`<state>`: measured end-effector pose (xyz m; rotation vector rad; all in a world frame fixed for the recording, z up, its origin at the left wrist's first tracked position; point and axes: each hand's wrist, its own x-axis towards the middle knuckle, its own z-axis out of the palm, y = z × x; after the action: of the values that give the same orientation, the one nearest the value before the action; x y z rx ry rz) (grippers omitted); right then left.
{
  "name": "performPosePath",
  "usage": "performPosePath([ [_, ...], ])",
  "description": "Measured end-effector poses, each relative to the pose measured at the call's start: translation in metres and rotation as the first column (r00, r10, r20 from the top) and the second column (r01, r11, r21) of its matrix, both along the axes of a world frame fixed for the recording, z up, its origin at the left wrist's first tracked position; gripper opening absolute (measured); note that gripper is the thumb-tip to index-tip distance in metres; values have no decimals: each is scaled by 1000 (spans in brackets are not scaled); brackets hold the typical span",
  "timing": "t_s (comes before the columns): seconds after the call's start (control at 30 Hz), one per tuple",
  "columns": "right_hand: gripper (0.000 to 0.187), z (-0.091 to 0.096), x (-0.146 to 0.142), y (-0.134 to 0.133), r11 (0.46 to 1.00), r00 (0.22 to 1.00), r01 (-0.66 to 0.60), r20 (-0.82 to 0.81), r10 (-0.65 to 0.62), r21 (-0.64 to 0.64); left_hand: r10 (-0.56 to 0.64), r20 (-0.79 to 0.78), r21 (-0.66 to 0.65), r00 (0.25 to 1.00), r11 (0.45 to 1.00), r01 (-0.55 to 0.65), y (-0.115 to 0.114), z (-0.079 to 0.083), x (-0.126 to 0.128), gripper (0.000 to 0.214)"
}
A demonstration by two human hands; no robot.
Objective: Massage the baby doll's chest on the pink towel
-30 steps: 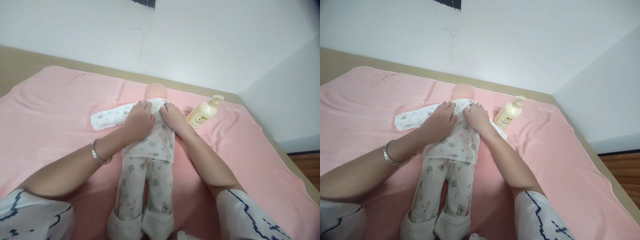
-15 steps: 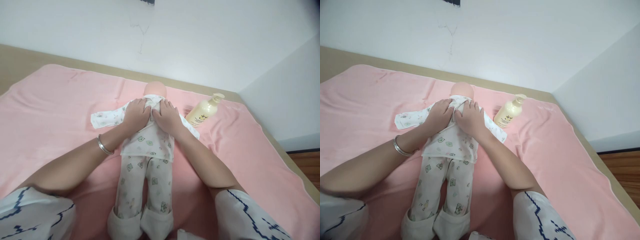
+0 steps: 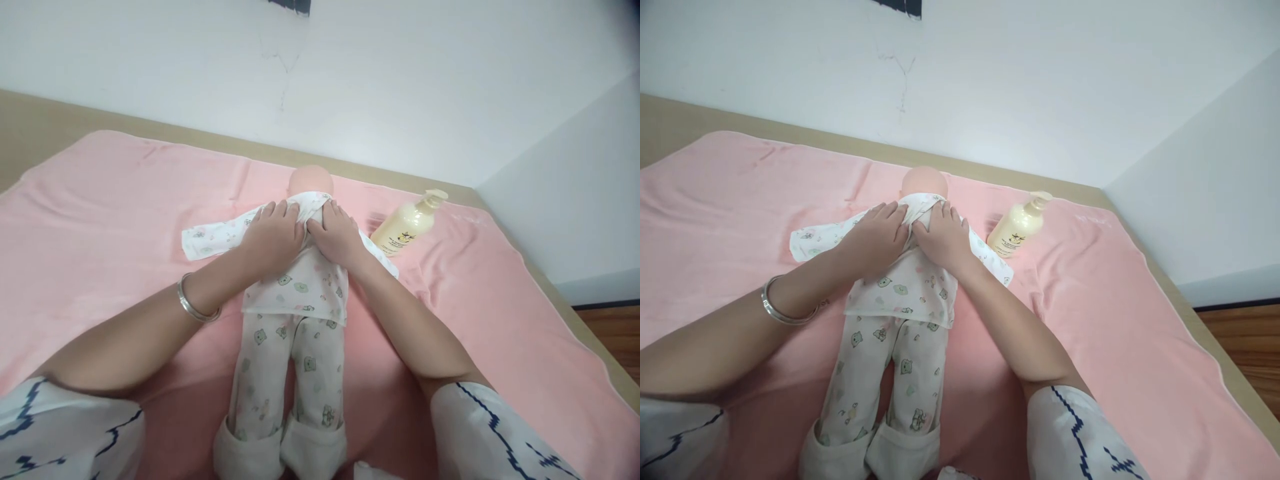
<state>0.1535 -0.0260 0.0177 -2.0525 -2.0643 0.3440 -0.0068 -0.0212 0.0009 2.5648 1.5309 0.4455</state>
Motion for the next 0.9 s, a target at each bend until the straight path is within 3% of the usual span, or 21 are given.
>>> performPosePath([
  [0.1,62,2,0,-2,1000,1000,-16,8,16,26,-76,-46,23,996,997,77,-4,5,-1,52],
  [0.23,59,6,-9,-20,997,994,-75,81,73,22,-163,-66,-27,984,987,161,15,8,-5,37],
  [0.4,62,8,-17,-38,988,987,-136,91,130,66,54,114,-224,992,974,-27,35,8,-6,32],
  [0.53,60,10,-1,-18,989,989,-146,20,146,19,42,100,-130,994,991,-29,17,6,-3,41],
  [0.7,57,15,20,10,994,985,-59,-166,43,-91,24,87,-110,996,994,-15,-13,11,2,60],
  [0.83,56,8,5,-8,998,998,-60,1,60,19,-38,83,-129,996,990,49,7,10,-1,46],
  [0.9,59,3,-7,-23,990,990,-110,94,102,86,0,96,-173,995,985,17,23,8,-3,41],
])
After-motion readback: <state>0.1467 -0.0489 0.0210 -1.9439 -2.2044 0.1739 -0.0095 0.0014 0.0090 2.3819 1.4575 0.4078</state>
